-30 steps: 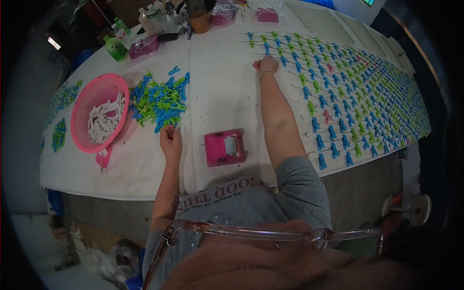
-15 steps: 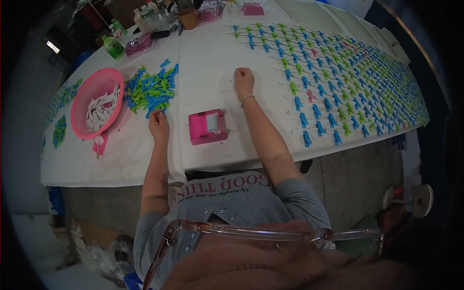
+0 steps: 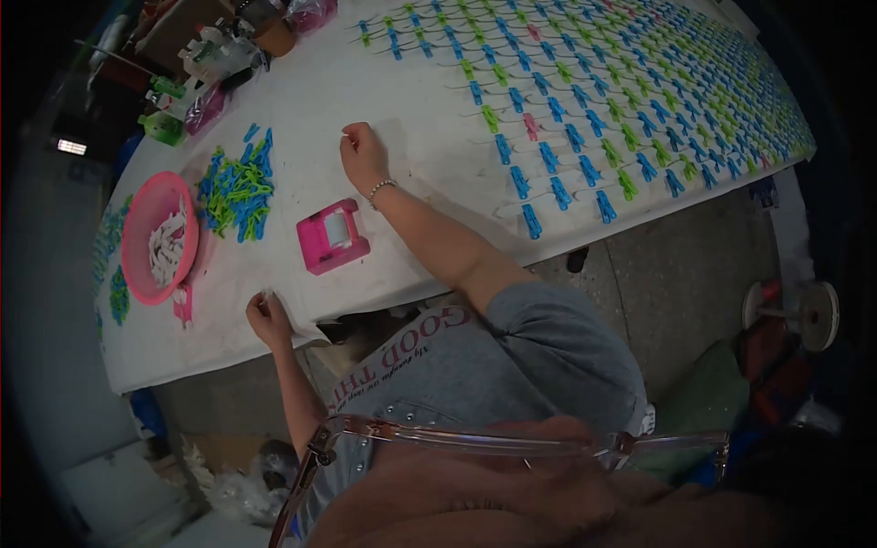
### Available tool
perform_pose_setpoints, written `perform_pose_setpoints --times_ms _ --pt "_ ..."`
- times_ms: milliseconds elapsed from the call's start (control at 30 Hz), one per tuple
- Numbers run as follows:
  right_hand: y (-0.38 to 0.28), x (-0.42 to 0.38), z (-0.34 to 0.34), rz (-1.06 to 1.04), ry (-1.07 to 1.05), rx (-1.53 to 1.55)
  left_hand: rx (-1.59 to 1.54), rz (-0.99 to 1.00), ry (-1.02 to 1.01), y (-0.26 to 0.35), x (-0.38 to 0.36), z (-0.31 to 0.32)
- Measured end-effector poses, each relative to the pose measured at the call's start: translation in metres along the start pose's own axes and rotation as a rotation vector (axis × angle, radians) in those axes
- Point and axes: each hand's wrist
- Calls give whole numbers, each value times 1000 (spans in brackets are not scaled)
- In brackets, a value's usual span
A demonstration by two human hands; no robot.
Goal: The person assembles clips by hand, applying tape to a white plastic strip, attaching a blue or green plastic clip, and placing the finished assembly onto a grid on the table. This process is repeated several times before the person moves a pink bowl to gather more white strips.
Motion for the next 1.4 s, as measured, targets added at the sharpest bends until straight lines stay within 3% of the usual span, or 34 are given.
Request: perform_pose_setpoints --times_ms 233,433,567,667,733,800,900,1100,1200,1400 --pt "-1 1 -9 -27 45 -7 144 93 50 22 2 12" --pt "-33 -29 -40 -178 53 -55 246 207 66 18 2 5" --pt "-56 -93 -134 -674 -430 -645 256 203 72 24 -3 6" --pt "-50 -124 -168 -722 -425 -795 267 253 73 10 1 3" --pt "-48 -138 -175 -892 -301 -756 269 292 67 12 0 6" --pt "-50 -143 -174 -868 -316 -784 225 197 26 22 -7 -2" --pt "-50 -143 -169 -887 -303 -782 206 225 7 18 -6 -4" --pt "-57 -144 -170 -927 -253 -781 115 239 96 -38 13 33" --pt "-56 -145 -170 -917 -252 -773 321 200 31 68 -26 -23" --pt "-58 -144 -169 -905 -266 -771 308 208 38 70 -26 -24"
Point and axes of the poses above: each hand's wrist, its own x-axis towards the middle knuckle, its own z-axis out of the palm, y = z × x, and after that the axes turned 9 degrees about -z, right-handed
